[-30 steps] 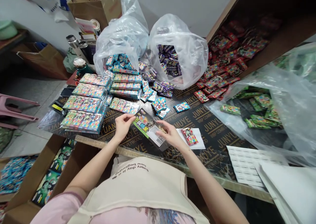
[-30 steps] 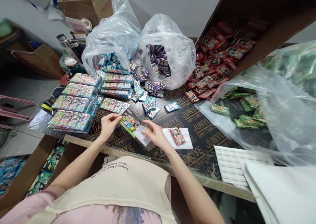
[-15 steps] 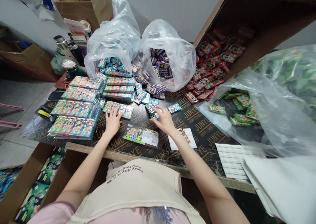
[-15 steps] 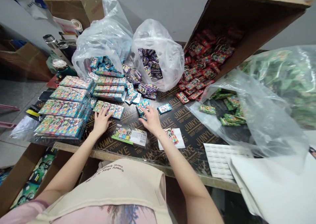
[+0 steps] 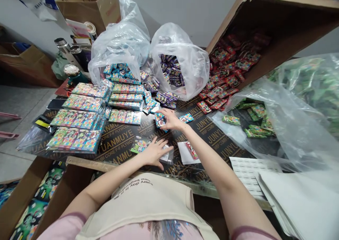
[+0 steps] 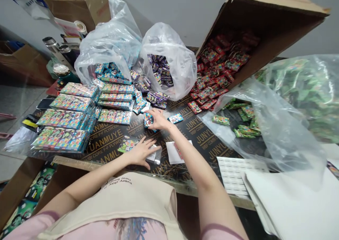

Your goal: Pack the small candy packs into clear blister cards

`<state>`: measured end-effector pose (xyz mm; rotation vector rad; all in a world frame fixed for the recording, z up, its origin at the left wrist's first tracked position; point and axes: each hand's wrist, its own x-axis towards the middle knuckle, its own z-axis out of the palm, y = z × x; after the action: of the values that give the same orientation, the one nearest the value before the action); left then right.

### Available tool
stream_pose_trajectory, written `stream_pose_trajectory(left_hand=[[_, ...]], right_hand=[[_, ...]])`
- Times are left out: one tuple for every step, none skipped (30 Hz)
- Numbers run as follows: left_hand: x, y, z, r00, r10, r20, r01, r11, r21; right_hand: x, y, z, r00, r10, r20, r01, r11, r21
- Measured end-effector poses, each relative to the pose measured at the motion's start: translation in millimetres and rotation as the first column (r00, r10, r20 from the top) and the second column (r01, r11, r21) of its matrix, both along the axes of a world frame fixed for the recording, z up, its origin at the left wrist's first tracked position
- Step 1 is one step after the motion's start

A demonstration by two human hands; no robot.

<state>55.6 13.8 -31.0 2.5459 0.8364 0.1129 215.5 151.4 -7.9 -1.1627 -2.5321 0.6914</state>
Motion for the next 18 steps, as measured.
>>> stream_pose_trajectory(left_hand=[[6,-3,-0.5,1.0,-0.006,-0.016,0.007,1.0,0.017],[9,-5,0.7,0.999,0.0,-0.032,0.001,1.0,0.028],[8,-6,3.5,0.999,0.023,-0.048,-0.022,0.999,0.034],[5,-5,7.5,0.996,0.061,-0.067,-0.059,0.998,0.035],[1,-4,12.2,0.991,0.103,-0.087,-0.101,0.994,0.033],[-6,-3,16.8,0.983,0.149,-0.11,-0.146,0.989,0.031],[-13,-2,21.0,0.972,0.194,-0.132,-0.191,0.981,0.031],[-21,-2,24.3,0.961,0.23,-0.154,-0.228,0.973,0.031],[-28,-1,26.6,0.951,0.256,-0.172,-0.254,0.967,0.031],[-35,-1,28.0,0.944,0.273,-0.187,-0.272,0.962,0.029],[-41,-1,28.5,0.937,0.289,-0.198,-0.289,0.957,0.027],[-46,-1,28.4,0.93,0.306,-0.202,-0.308,0.951,0.024],[-50,-1,28.0,0.924,0.326,-0.202,-0.329,0.944,0.02],[-54,-1,27.3,0.915,0.353,-0.198,-0.356,0.934,0.018],[-57,0,26.7,0.903,0.386,-0.191,-0.389,0.921,0.02],[-60,0,26.2,0.887,0.423,-0.183,-0.426,0.904,0.025],[-63,0,25.9,0.87,0.461,-0.176,-0.463,0.886,0.033],[-65,1,25.7,0.853,0.492,-0.173,-0.493,0.869,0.04]], right_hand=[[4,-8,1.4,0.996,-0.014,-0.083,0.013,1.0,-0.013],[9,-17,2.6,0.987,-0.029,-0.161,0.024,0.999,-0.033],[16,-25,3.6,0.973,-0.041,-0.226,0.029,0.998,-0.057],[24,-34,4.1,0.961,-0.052,-0.273,0.031,0.996,-0.081],[33,-43,4.1,0.952,-0.058,-0.3,0.028,0.994,-0.104],[41,-51,3.6,0.951,-0.058,-0.304,0.021,0.992,-0.124],[47,-59,2.5,0.956,-0.044,-0.29,0.002,0.989,-0.145],[53,-66,1.1,0.966,-0.012,-0.259,-0.033,0.985,-0.17],[56,-73,-0.5,0.976,0.03,-0.218,-0.074,0.977,-0.198],[57,-80,-2.1,0.983,0.074,-0.169,-0.111,0.969,-0.221],[57,-85,-3.5,0.987,0.111,-0.117,-0.136,0.962,-0.236],[54,-91,-4.8,0.989,0.128,-0.068,-0.141,0.961,-0.236],[51,-96,-5.8,0.994,0.111,-0.024,-0.114,0.969,-0.218],[46,-100,-6.8,0.998,0.059,0.015,-0.056,0.982,-0.182],[42,-104,-7.8,0.999,-0.01,0.047,0.017,0.991,-0.136],[37,-108,-9.1,0.995,-0.074,0.073,0.081,0.992,-0.093],[33,-111,-10.5,0.989,-0.116,0.095,0.122,0.991,-0.06],[29,-115,-12.2,0.987,-0.12,0.111,0.125,0.991,-0.043]])
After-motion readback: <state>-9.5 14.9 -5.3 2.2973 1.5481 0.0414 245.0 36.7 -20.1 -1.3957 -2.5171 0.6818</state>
